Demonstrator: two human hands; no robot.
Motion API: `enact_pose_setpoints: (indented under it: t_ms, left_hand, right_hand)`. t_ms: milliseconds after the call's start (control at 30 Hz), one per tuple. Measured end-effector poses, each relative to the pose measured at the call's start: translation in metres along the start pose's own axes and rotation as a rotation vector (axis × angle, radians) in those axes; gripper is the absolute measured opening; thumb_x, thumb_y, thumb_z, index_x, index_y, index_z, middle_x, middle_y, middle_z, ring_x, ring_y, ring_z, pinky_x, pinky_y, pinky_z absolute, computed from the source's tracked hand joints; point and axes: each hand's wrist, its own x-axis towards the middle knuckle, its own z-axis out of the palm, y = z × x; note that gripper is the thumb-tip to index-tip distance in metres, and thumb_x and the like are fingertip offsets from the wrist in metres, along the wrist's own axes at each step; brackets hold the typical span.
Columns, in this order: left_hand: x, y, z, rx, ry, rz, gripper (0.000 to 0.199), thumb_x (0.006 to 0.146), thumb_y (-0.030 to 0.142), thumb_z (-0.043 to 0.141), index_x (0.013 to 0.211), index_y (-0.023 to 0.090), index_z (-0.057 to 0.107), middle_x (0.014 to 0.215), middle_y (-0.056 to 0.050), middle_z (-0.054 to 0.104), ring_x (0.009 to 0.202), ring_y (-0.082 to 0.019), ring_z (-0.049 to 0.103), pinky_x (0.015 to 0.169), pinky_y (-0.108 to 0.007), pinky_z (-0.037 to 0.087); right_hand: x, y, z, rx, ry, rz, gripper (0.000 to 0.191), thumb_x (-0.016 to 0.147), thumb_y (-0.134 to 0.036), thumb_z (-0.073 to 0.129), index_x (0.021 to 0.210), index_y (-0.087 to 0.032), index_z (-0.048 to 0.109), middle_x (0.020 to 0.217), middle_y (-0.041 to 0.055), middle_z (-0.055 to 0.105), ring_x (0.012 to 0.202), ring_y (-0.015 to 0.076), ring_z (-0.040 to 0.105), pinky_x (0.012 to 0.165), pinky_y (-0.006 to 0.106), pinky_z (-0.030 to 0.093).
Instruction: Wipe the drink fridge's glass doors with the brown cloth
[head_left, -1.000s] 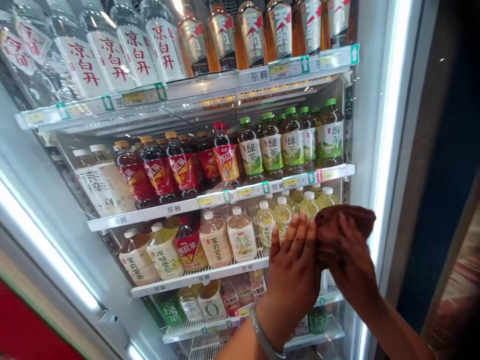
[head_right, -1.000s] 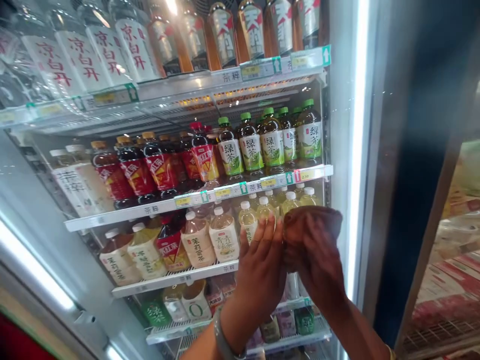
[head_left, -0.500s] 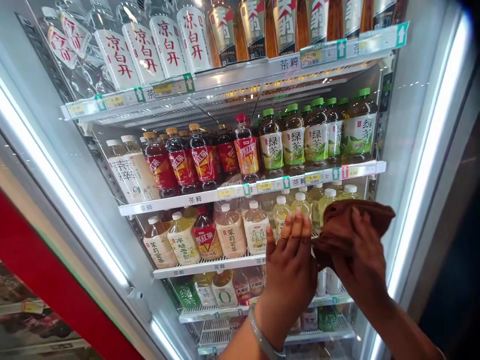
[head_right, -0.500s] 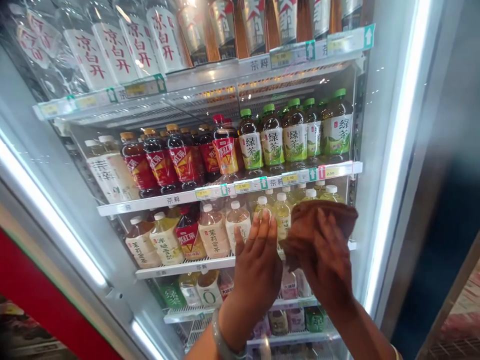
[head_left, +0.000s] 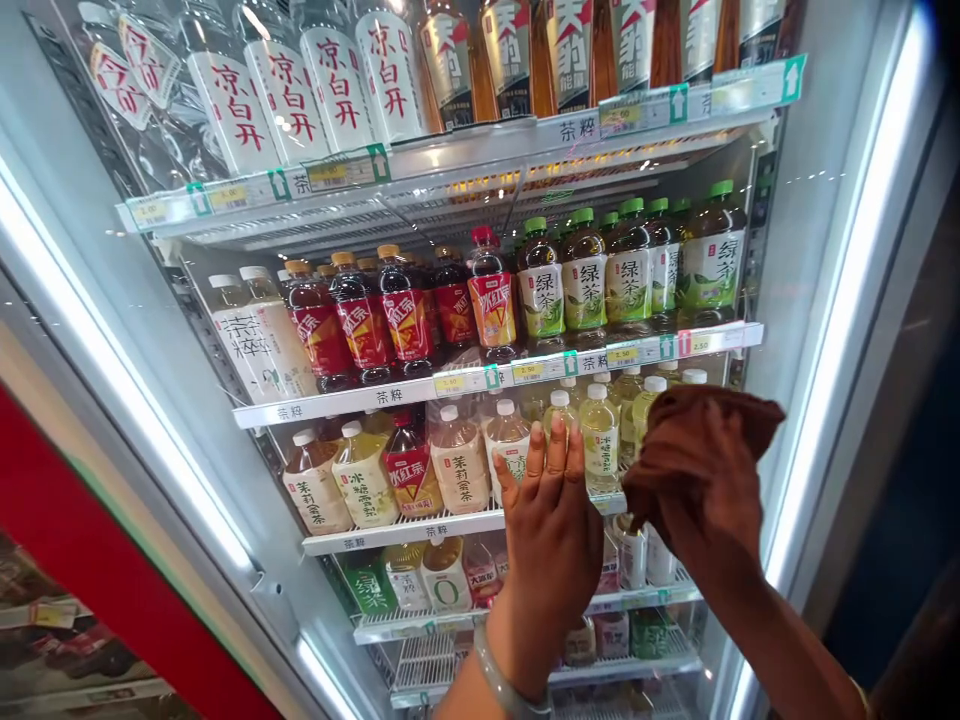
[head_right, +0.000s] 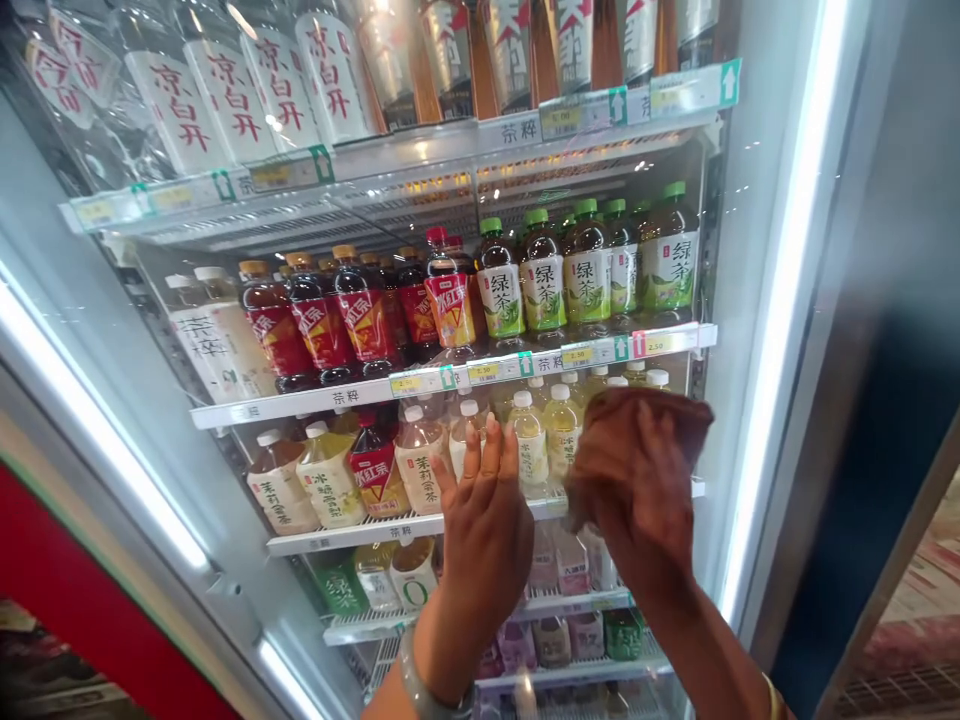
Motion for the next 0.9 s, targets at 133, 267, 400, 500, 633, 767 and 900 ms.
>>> enact_pose_setpoints:
  t_ms: [133, 267, 400, 500, 633, 767, 900]
  left_hand:
    - [-0.002, -0.002, -0.001, 0.015, -0.008, -0.037, 0.073, 0.094, 0.010, 0.044, 0.166, 0.013, 0.029, 0.170, -0.014, 0.035, 0.165, -0.027, 0.013, 0.134, -0.059, -0.005]
    - [-0.005, -0.015, -0.007, 0.014, 0.073, -0.013, 0.063, 0.098, 0.017, 0.046, 0.161, 0.013, 0.039, 0.164, -0.014, 0.047, 0.165, -0.028, 0.014, 0.133, -0.060, -0.009]
    - [-0.007, -0.026, -0.014, 0.052, 0.038, -0.022, 0.067, 0.097, 0.013, 0.045, 0.163, 0.012, 0.035, 0.167, -0.011, 0.042, 0.166, -0.025, 0.009, 0.133, -0.055, -0.013]
    - [-0.006, -0.029, -0.018, 0.042, 0.019, -0.004, 0.070, 0.095, 0.009, 0.042, 0.164, 0.014, 0.033, 0.169, -0.008, 0.039, 0.166, -0.024, 0.008, 0.133, -0.056, -0.015]
    - [-0.005, -0.039, -0.025, 0.008, 0.029, -0.001, 0.065, 0.097, 0.011, 0.043, 0.162, 0.014, 0.038, 0.170, -0.009, 0.037, 0.166, -0.024, 0.012, 0.134, -0.054, -0.014]
    - [-0.003, -0.062, -0.036, -0.003, 0.130, 0.027, 0.059, 0.100, 0.019, 0.045, 0.159, 0.018, 0.044, 0.165, -0.011, 0.045, 0.165, -0.027, 0.013, 0.134, -0.059, -0.010]
    - [-0.005, -0.079, -0.047, 0.005, 0.051, 0.072, 0.068, 0.097, 0.011, 0.043, 0.164, 0.010, 0.031, 0.169, -0.013, 0.038, 0.165, -0.025, 0.016, 0.136, -0.051, 0.001]
  right_hand:
    - [0.035, -0.033, 0.016, 0.027, 0.035, 0.022, 0.069, 0.099, -0.029, 0.055, 0.165, -0.025, 0.035, 0.172, 0.0120, 0.031, 0.160, 0.0423, 0.024, 0.124, 0.074, 0.030]
    - [0.013, -0.050, 0.024, 0.048, -0.138, -0.264, 0.071, 0.096, -0.021, 0.061, 0.163, -0.021, 0.038, 0.164, 0.0141, 0.045, 0.157, 0.0357, 0.036, 0.123, 0.057, 0.043]
    - [-0.009, -0.021, 0.014, -0.002, -0.137, -0.234, 0.072, 0.093, -0.033, 0.071, 0.159, -0.024, 0.044, 0.168, 0.0126, 0.040, 0.155, 0.0407, 0.038, 0.124, 0.063, 0.039]
    - [0.017, -0.017, 0.012, -0.041, 0.013, -0.064, 0.086, 0.091, -0.038, 0.075, 0.165, -0.022, 0.034, 0.169, 0.0152, 0.035, 0.156, 0.0454, 0.032, 0.126, 0.069, 0.033]
    - [0.055, -0.064, 0.029, 0.010, 0.052, -0.092, 0.076, 0.095, -0.033, 0.067, 0.164, -0.017, 0.037, 0.169, 0.0165, 0.035, 0.158, 0.0432, 0.029, 0.127, 0.066, 0.032]
    - [0.029, -0.093, 0.044, 0.059, -0.112, -0.318, 0.076, 0.096, -0.025, 0.065, 0.165, -0.016, 0.034, 0.164, 0.0149, 0.046, 0.156, 0.0350, 0.038, 0.124, 0.053, 0.043]
    - [-0.006, -0.065, 0.037, 0.046, -0.115, -0.201, 0.076, 0.094, -0.034, 0.068, 0.163, -0.025, 0.039, 0.165, 0.0116, 0.045, 0.155, 0.0402, 0.038, 0.125, 0.063, 0.040]
